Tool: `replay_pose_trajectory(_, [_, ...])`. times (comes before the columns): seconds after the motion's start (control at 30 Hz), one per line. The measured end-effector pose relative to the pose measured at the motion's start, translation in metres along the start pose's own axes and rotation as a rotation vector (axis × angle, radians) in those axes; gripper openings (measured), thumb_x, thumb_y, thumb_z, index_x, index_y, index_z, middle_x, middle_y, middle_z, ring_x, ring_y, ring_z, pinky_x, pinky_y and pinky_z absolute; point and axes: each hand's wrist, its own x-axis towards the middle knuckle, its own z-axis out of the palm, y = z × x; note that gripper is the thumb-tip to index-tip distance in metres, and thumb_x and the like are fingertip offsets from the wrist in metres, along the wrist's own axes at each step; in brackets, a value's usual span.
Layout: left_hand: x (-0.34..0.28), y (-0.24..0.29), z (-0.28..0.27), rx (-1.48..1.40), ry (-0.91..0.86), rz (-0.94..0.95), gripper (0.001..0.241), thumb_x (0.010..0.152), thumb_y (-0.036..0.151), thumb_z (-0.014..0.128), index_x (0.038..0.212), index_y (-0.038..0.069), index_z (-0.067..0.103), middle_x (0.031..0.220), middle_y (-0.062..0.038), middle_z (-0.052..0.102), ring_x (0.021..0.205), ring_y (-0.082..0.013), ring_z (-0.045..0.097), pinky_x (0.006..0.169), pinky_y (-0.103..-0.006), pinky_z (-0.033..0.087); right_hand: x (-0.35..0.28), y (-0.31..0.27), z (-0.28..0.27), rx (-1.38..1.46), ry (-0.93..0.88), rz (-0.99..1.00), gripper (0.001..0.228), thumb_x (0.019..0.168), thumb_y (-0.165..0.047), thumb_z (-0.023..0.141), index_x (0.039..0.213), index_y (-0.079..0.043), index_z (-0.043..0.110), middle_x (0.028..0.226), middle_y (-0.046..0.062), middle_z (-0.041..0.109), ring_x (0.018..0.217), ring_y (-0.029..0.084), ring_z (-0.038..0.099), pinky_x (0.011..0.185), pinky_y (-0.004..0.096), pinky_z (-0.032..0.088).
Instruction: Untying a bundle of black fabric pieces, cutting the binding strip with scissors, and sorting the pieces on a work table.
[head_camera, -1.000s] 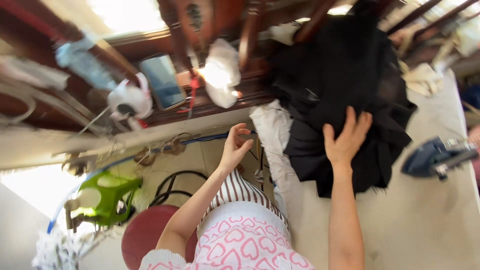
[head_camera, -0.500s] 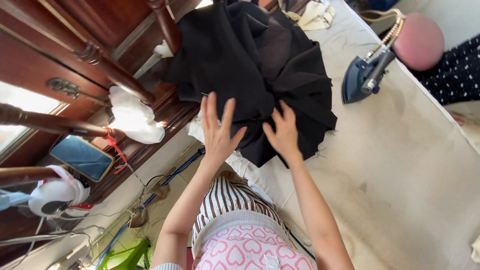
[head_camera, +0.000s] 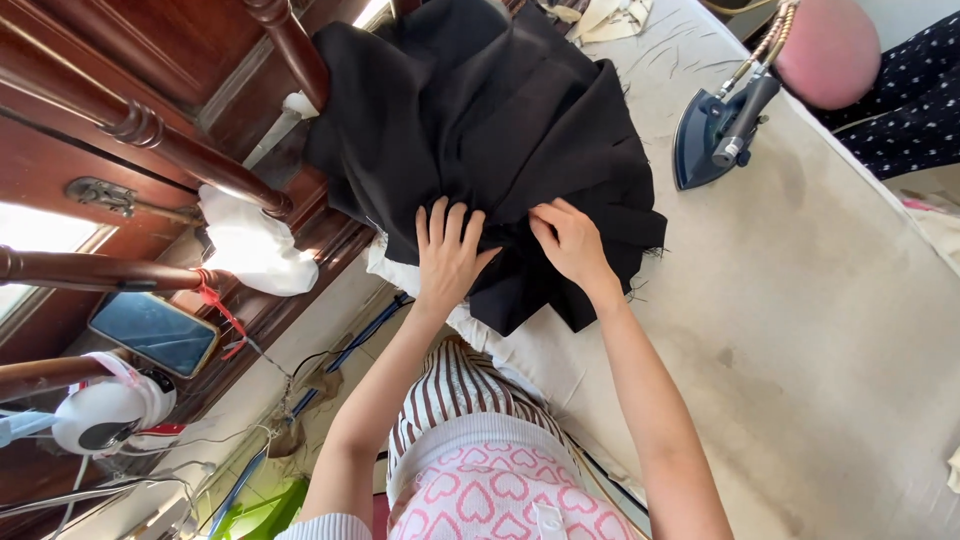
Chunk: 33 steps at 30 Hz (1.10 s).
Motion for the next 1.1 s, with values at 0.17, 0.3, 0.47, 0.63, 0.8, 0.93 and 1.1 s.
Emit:
replay_pose_trajectory(0.17, [-0.036, -0.011, 0.003, -0.131, 0.071, -0.02, 0.069, 0.081, 0.064, 0.067, 0.122, 0.011, 0.057, 0.107, -0.011, 0.053, 0.122, -0.0381, 0.049, 0.103, -0.061, 0.036, 0.045, 0.033, 0.031, -0.107, -0.098, 0.132, 0.026, 0.089, -0.033, 0.062, 0.095, -0.008, 0.069, 0.085, 0.013, 0.063, 0.083, 0.034, 0.065, 0.068, 0.045, 0.053])
replay_pose_trajectory(0.3, [-0.045, -0.007, -0.003, -0.079, 0.005, -0.022, 0.067, 0.076, 0.052, 0.076, 0.126, 0.013, 0.055, 0.118, -0.015, 0.052, 0.13, -0.0455, 0.042, 0.105, -0.0659, 0.029, 0.089, 0.043, 0.027, 0.116, -0.179, 0.403, 0.037, 0.081, -0.023, 0.054, 0.103, 0.003, 0.069, 0.086, 0.021, 0.067, 0.088, 0.038, 0.067, 0.073, 0.049, 0.053])
replay_pose_trajectory(0.47, [-0.039, -0.015, 0.016, -0.082, -0.045, -0.073, 0.095, 0.06, 0.041, 0.088, 0.141, 0.015, 0.045, 0.128, -0.018, 0.048, 0.131, -0.0503, 0.036, 0.105, -0.066, 0.027, 0.07, -0.035, -0.019, -0.092, -0.416, 0.372, 0.084, 0.072, -0.051, 0.067, 0.134, 0.004, 0.051, 0.125, 0.028, 0.057, 0.12, 0.044, 0.051, 0.104, 0.055, 0.033])
replay_pose_trajectory(0.63, [-0.027, -0.034, 0.057, -0.176, 0.037, -0.046, 0.079, 0.063, 0.024, 0.09, 0.133, 0.014, 0.055, 0.113, -0.015, 0.051, 0.115, -0.0456, 0.05, 0.098, -0.0594, 0.039, 0.029, 0.031, 0.035, -0.274, -0.195, 0.122, 0.095, 0.075, -0.051, 0.079, 0.144, 0.003, 0.04, 0.137, 0.029, 0.047, 0.129, 0.044, 0.042, 0.111, 0.054, 0.02])
replay_pose_trajectory(0.8, [0.016, -0.043, 0.04, -0.493, 0.216, -0.077, 0.052, 0.06, -0.014, 0.062, 0.105, 0.012, 0.067, 0.092, -0.004, 0.059, 0.092, -0.0304, 0.06, 0.087, -0.0416, 0.053, 0.037, 0.03, -0.003, -0.249, 0.129, -0.072, 0.044, 0.067, -0.036, 0.088, 0.093, -0.009, 0.064, 0.084, 0.009, 0.066, 0.088, 0.032, 0.066, 0.088, 0.044, 0.042])
replay_pose_trajectory(0.93, [0.068, -0.03, 0.003, -0.574, 0.354, 0.006, 0.048, 0.063, -0.018, 0.055, 0.098, 0.011, 0.068, 0.089, -0.004, 0.061, 0.088, -0.0298, 0.061, 0.085, -0.0401, 0.054, 0.025, -0.01, -0.074, -0.232, 0.282, -0.209, 0.057, 0.069, -0.041, 0.09, 0.106, -0.004, 0.068, 0.093, 0.01, 0.069, 0.094, 0.029, 0.067, 0.086, 0.037, 0.043])
replay_pose_trajectory(1.1, [0.141, -0.005, -0.06, -0.644, 0.672, 0.307, 0.028, 0.094, 0.003, 0.042, 0.088, 0.009, 0.068, 0.087, -0.006, 0.063, 0.082, -0.0311, 0.065, 0.083, -0.0416, 0.055, -0.012, -0.056, -0.146, -0.266, 0.477, -0.253, 0.055, 0.077, -0.031, 0.095, 0.111, 0.005, 0.069, 0.091, 0.014, 0.069, 0.092, 0.029, 0.067, 0.09, 0.035, 0.04])
